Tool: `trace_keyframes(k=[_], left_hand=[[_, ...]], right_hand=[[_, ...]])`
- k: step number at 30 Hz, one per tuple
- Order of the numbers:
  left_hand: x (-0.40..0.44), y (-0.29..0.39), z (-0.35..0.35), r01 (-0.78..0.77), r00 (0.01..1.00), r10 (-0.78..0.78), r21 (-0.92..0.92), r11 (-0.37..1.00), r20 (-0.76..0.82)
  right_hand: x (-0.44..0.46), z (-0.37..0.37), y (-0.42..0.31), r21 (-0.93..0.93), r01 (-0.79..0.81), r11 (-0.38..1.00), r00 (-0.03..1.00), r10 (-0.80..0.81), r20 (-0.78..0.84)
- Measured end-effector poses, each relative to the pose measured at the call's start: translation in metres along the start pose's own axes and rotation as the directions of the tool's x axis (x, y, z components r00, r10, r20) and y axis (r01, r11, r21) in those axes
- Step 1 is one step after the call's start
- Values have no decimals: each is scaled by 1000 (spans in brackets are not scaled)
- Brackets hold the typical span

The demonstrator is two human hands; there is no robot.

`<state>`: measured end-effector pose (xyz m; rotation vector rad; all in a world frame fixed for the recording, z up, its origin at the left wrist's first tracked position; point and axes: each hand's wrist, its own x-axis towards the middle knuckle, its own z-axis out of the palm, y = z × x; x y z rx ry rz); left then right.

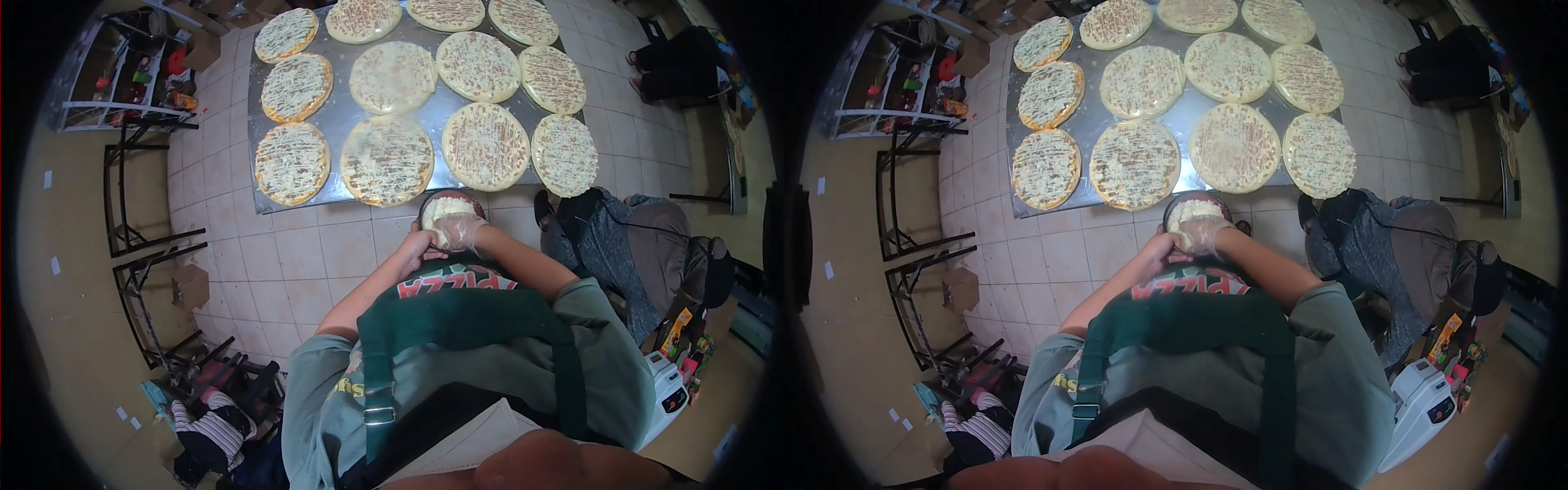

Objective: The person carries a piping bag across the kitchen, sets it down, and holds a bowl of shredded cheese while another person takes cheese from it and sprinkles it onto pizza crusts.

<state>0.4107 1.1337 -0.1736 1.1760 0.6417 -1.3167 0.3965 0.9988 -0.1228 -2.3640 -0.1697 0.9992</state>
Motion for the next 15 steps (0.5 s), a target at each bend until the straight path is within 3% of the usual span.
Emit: trace_keyframes(k=[2,3,5,9,10,11,12,14,15], left_hand=[[0,-2,2,-12,1000,12,3,1000,14],[-1,-1,4,-12,1000,12,5,1000,13],[0,3,8,-7,1000,7,14,1000,8],[6,9,9,-21,1000,21,44,999,7],[5,11,10,-7,1000,7,59,998,7],[4,12,11,6,1000,-7,75,997,6],[3,13,12,6,1000,-7,75,997,7],[1,13,14,12,1000,-11,80,997,-16],[0,14,14,13,1000,-11,79,997,-16]], right_hand=[[5,-3,2,-28,-27,999,975,33,222],[10,4,12,-26,-27,999,975,32,219],[15,15,35,61,95,994,995,-95,1],[2,-18,51,78,169,983,980,-159,-123],[-6,-32,49,379,58,924,998,-41,-53],[-10,-40,51,635,-71,769,997,52,49],[-10,-42,58,635,-72,769,997,53,49],[-9,-46,71,819,21,574,995,72,-76],[-7,-52,78,818,20,574,995,72,-75]])
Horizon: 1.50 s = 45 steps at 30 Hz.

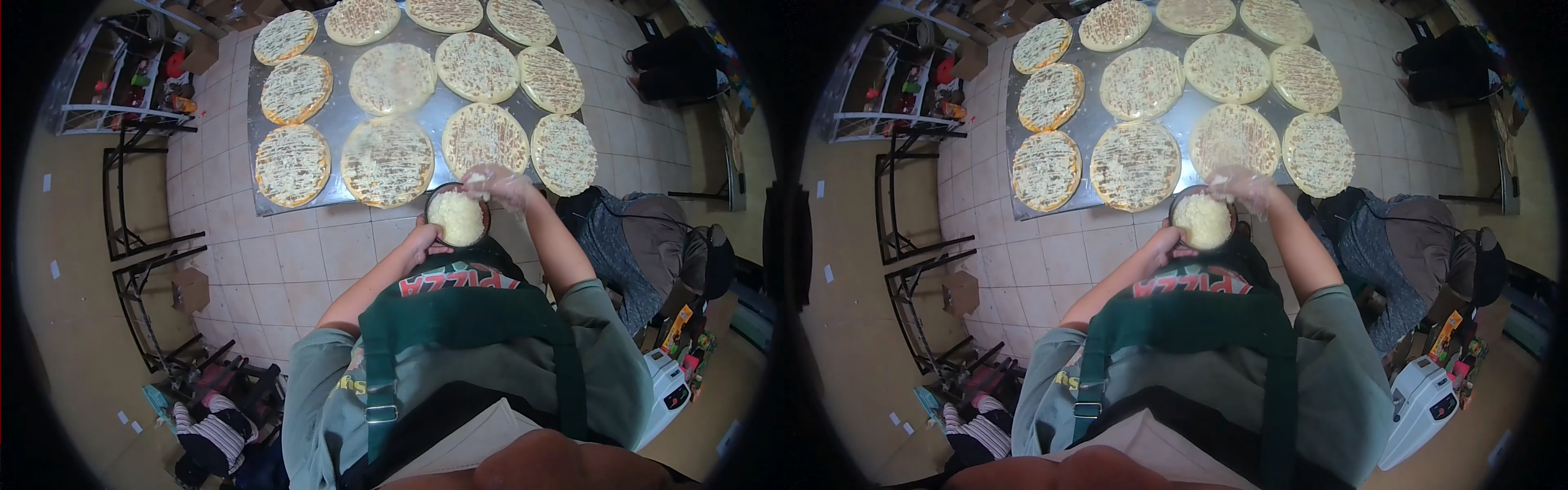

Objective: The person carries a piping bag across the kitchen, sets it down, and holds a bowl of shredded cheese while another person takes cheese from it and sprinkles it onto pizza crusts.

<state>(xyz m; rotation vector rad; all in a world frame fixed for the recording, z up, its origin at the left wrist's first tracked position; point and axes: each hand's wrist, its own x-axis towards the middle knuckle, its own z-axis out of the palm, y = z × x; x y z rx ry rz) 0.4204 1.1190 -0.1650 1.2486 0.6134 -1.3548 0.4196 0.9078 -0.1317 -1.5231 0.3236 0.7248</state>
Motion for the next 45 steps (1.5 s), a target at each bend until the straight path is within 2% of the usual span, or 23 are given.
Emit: trace_keyframes(k=[2,3,5,6,10,12,16,18,19,21,23,25,26,27,29,30,34,36,37,39,41,43,45], left_hand=[[-2,1,-1,-2,1000,2,-9,1000,10],[-1,1,-2,-2,1000,2,-10,1000,9],[2,-1,-4,13,999,-12,-22,1000,32],[1,-1,-3,14,999,-13,-20,1000,33],[-6,1,-2,-25,999,25,-6,1000,42],[-11,1,-4,-34,999,34,2,999,38],[-20,-2,-12,-81,996,78,74,994,36],[-24,-4,-16,-97,995,94,98,990,39],[-25,-5,-18,-119,993,117,87,989,22],[-29,-6,-22,-140,990,139,79,987,9],[-36,-3,-25,-157,988,157,48,986,3],[-43,0,-28,-160,987,159,30,987,22],[-50,4,-27,-166,986,165,35,985,30],[-57,8,-26,-174,984,173,40,984,36],[-65,12,-25,-203,978,202,13,979,47],[-67,14,-25,-221,974,221,-2,975,49],[-66,19,-29,-236,971,238,-52,970,31],[-64,23,-32,-226,973,228,-54,973,28],[-63,24,-33,-215,976,217,-58,975,23],[-59,25,-35,-228,972,230,-52,972,37],[-58,26,-35,-241,969,243,-46,970,48],[-58,28,-34,-233,971,235,-51,971,43],[-59,27,-33,-229,972,231,-44,972,40]], right_hand=[[8,-16,-6,-23,79,997,986,-82,-143],[13,-20,-12,-23,80,997,986,-82,-142],[17,-27,-24,-210,-5,978,965,-51,-259],[16,-22,-37,-393,-47,918,943,-89,-321],[29,-16,-56,-414,-154,897,958,32,-286],[40,-18,-55,-697,-74,713,969,-115,-221],[59,-31,-58,-671,-154,725,950,-77,-302],[71,-43,-55,-726,-106,679,912,-225,-343],[74,-52,-56,-725,-107,680,911,-225,-345],[68,-66,-68,-815,-101,571,933,-230,-277],[65,-81,-74,-810,-178,559,944,-137,-302],[75,-106,-62,-743,-382,550,896,25,-443],[63,-106,-68,-630,-400,666,862,39,-506],[50,-103,-66,-628,-406,664,858,40,-513],[28,-99,-60,-479,-322,817,775,-64,-629],[28,-106,-47,-555,-274,786,840,-85,-535],[4,-94,-30,-481,-326,814,814,-17,-581],[-6,-80,-41,-213,-250,945,788,70,-611],[-2,-80,-42,-209,-250,946,785,72,-615],[16,-88,-35,-480,-330,813,729,-103,-676],[36,-104,-22,-474,-300,827,731,-119,-672],[45,-107,-21,-632,-319,706,737,-235,-634],[42,-109,-31,-609,-378,697,743,-165,-649]])
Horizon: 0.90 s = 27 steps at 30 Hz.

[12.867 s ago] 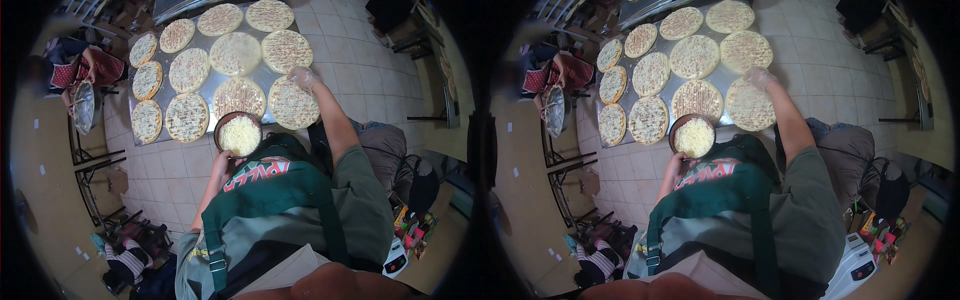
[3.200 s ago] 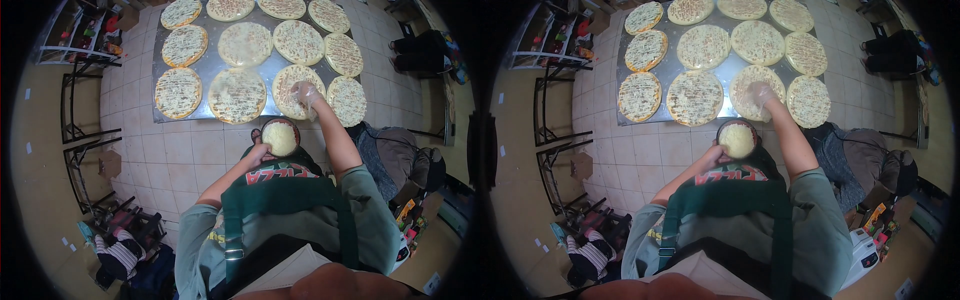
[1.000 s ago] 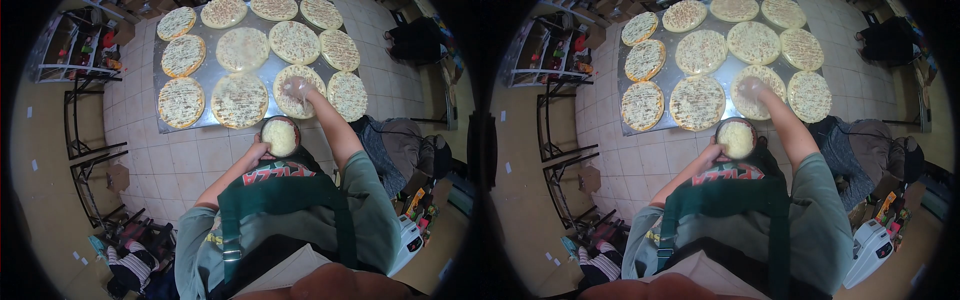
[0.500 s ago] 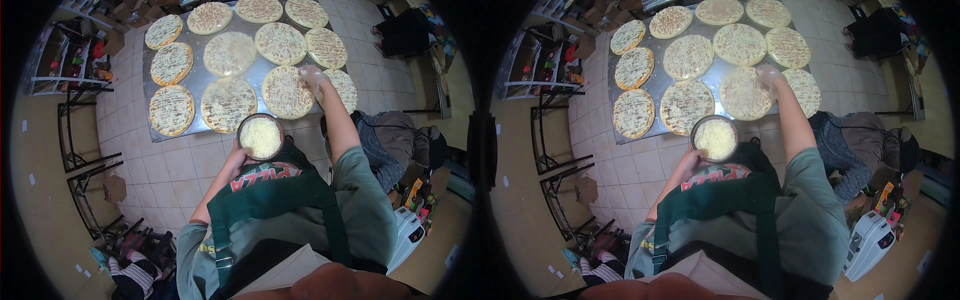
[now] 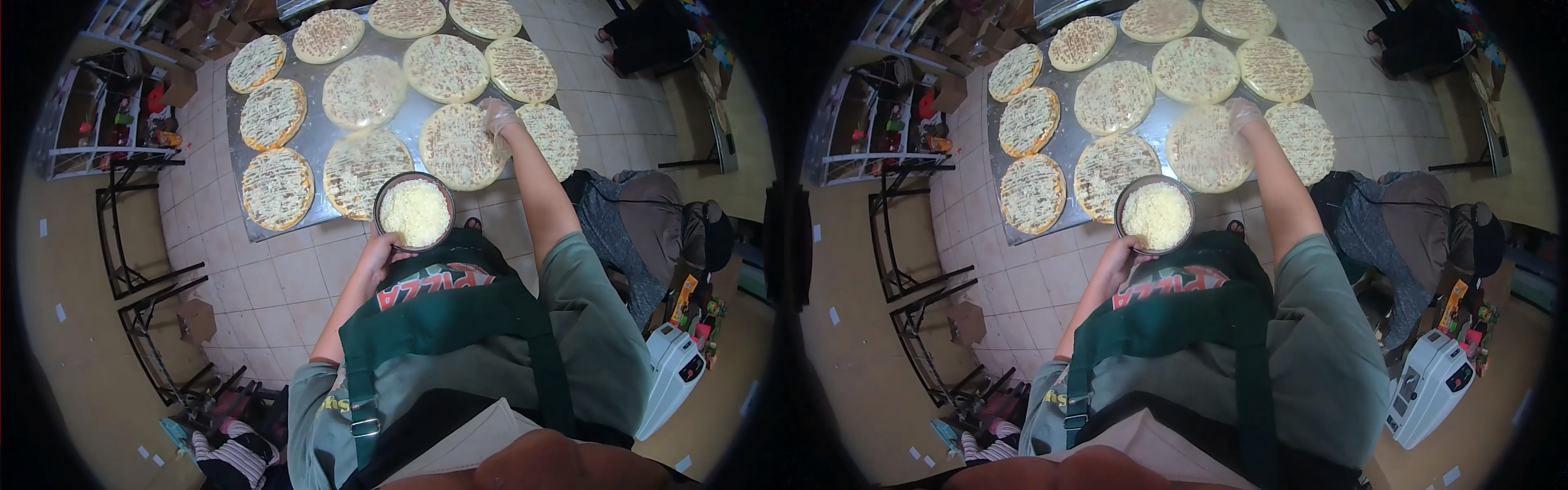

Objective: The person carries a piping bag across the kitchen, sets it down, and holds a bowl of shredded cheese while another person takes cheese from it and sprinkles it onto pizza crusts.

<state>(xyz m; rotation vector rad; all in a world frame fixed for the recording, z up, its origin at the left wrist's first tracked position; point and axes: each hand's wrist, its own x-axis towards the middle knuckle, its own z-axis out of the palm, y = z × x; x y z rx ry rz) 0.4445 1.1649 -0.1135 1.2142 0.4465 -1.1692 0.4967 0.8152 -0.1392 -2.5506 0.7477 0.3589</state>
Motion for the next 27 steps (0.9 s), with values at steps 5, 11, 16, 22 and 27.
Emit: trace_keyframes(k=[5,11,16,22,27], left_hand=[[0,-4,-3,-16,1000,16,-21,1000,8],[2,-3,-11,10,1000,-10,-56,998,3],[1,4,-8,-21,1000,21,25,999,-9],[-2,12,2,-50,999,51,55,997,-15],[11,7,-3,26,1000,-26,6,1000,4]], right_hand=[[-31,-2,3,-107,-81,991,996,83,13],[-66,29,28,143,0,990,998,-8,57],[-73,45,36,98,155,983,983,-163,79],[-50,36,27,29,-30,999,999,29,18],[-28,23,36,233,7,973,975,46,-220]])
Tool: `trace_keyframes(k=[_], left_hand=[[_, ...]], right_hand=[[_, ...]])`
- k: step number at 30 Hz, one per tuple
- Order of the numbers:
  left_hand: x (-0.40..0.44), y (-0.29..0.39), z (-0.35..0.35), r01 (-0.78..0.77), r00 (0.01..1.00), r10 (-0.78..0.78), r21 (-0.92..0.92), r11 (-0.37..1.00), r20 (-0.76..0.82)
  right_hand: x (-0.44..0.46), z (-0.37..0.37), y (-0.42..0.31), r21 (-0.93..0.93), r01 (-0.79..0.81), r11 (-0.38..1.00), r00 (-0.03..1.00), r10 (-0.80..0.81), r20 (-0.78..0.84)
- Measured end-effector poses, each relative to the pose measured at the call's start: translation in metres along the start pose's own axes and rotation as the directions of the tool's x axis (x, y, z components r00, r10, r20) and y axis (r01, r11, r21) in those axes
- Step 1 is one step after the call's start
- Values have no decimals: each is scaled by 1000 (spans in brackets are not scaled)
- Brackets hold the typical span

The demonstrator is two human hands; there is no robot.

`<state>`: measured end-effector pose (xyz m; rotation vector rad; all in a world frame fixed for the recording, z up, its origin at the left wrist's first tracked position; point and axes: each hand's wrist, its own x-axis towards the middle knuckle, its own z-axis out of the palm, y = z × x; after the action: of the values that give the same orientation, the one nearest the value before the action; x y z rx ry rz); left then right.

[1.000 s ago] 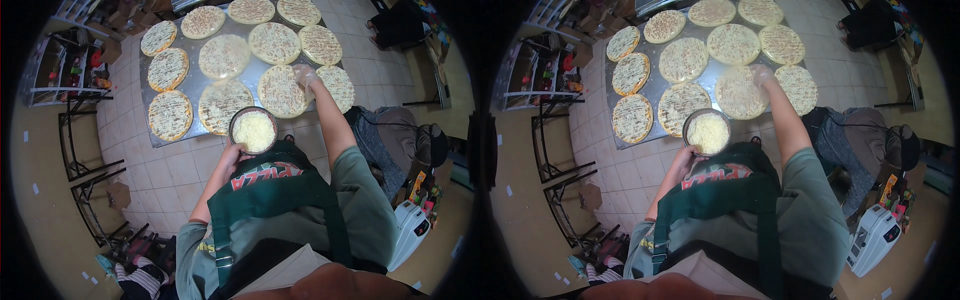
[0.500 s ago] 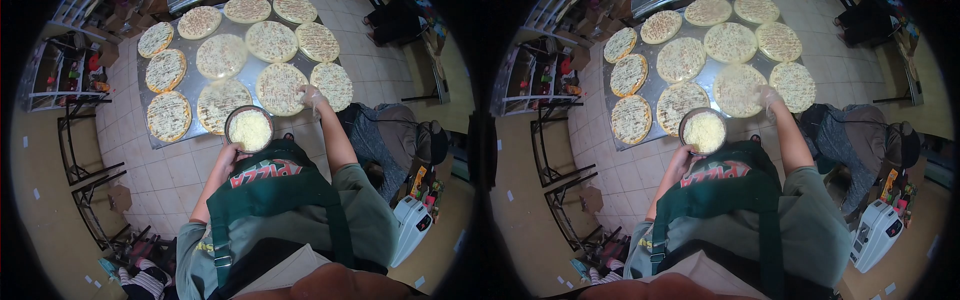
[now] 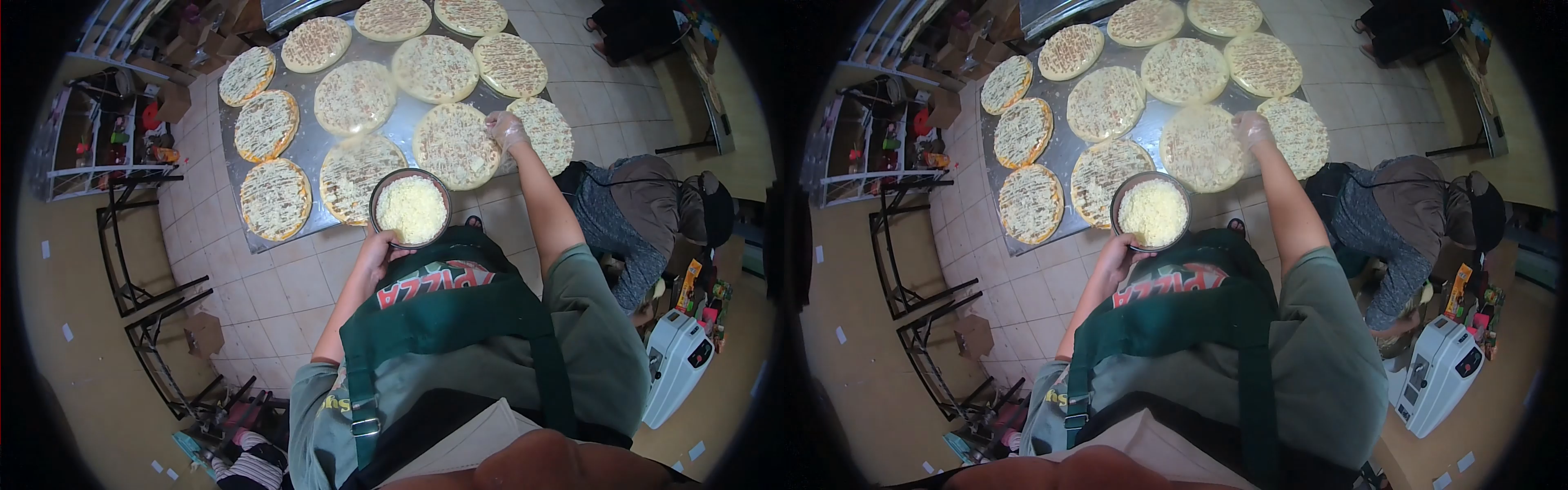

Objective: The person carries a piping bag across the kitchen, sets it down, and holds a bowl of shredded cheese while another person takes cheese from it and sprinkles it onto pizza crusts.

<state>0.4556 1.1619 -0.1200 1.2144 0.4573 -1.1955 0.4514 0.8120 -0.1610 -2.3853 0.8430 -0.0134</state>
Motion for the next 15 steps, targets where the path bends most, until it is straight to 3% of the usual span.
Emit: trace_keyframes(k=[2,4,5,7,11,13,15], left_hand=[[1,0,2,14,1000,-14,-17,1000,11],[-1,2,5,-8,1000,8,-7,1000,24],[-1,3,6,-9,1000,9,-9,1000,24],[1,5,10,-20,1000,20,-5,1000,22],[2,12,25,-53,999,53,-13,999,6],[3,15,35,-105,994,105,3,994,-5],[4,15,43,-99,995,100,16,995,-10]], right_hand=[[-3,-11,-6,-5,-91,996,996,91,-9],[-16,-25,-25,-225,-152,963,979,177,99],[-13,-16,-12,-226,-149,963,979,176,100],[-8,14,30,164,74,984,973,-107,203],[-56,-19,-46,261,-8,965,989,-30,142],[-77,-21,-80,280,148,948,883,-254,394],[-91,-10,-105,114,410,905,762,-408,502]])
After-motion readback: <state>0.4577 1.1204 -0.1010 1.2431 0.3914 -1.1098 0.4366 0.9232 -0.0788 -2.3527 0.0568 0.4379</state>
